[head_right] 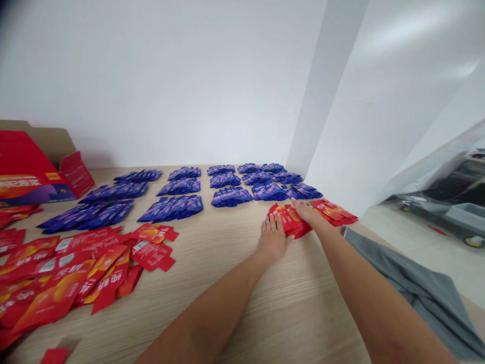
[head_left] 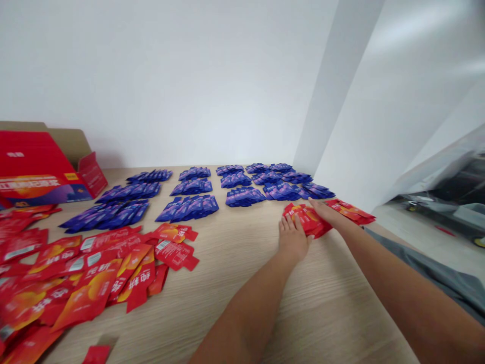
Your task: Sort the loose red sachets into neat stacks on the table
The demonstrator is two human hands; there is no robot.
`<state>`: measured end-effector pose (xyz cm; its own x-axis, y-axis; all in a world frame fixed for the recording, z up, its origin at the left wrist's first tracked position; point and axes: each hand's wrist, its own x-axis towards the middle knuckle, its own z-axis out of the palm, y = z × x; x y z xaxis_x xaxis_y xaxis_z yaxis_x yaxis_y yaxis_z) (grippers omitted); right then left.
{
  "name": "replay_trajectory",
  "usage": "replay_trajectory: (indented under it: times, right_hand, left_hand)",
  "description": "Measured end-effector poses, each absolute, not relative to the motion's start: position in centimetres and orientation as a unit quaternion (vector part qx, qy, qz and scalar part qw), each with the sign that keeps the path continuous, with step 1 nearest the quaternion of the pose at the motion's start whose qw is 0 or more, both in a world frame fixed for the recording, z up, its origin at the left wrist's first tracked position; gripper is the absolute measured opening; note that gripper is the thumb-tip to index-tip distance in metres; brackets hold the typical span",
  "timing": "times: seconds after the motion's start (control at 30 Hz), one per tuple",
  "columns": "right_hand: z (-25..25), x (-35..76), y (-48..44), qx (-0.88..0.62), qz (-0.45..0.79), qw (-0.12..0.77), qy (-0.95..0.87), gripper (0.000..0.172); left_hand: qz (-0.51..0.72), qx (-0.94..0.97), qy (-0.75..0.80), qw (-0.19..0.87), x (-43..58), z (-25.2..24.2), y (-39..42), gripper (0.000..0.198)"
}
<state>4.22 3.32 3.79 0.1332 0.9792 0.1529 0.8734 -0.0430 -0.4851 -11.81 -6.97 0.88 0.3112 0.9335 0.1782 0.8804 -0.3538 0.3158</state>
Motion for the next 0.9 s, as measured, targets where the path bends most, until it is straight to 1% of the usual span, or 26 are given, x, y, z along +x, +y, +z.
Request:
replay_trajectory:
  times: [0.1,0.2,0.27,0.37,0.47,0.63,0.77,0.9]
  right_hand:
    - [3.5,5.0,1.2,-0.717,0.113,0.236,-0.646,0.059]
    - [2.1,5.3,-1.1,-0.720,0.102,0.247,-0.641,0.057]
    - [0.8,5.1,-2.1,-0.714,0.071,0.279,-0.639,0.057]
    - [-0.7,4.6,-2.5,-0.693,0.021,0.331,-0.640,0.049]
    - [-1.4,4.0,-2.0,-0.695,-0.001,0.355,-0.625,0.045]
    - [-1.4,3.5,-1.7,-0.704,-0.004,0.384,-0.598,0.055]
    - [-1.0,3.3,-2.2,-0.707,-0.003,0.405,-0.580,0.063]
    - [-0.7,3.2,-2.5,-0.704,-0.010,0.415,-0.576,0.069]
  left_hand:
    - [0.172,0.798,0.573,0.073,-11.7,0.7,-6.9,0.081]
    - [0.181,0.799,0.567,0.085,-11.5,0.4,-6.7,0.089]
    - [0.192,0.799,0.562,0.094,-11.5,0.3,-6.5,0.092]
    - [0.206,0.795,0.562,0.101,-11.4,0.3,-6.1,0.088]
    - [0.213,0.791,0.563,0.105,-11.4,0.3,-5.7,0.087]
    - [0.235,0.783,0.565,0.113,-11.6,0.4,-5.6,0.086]
    - [0.225,0.779,0.572,0.122,-11.7,0.7,-5.8,0.082]
    - [0.223,0.779,0.572,0.125,-11.7,0.9,-5.9,0.086]
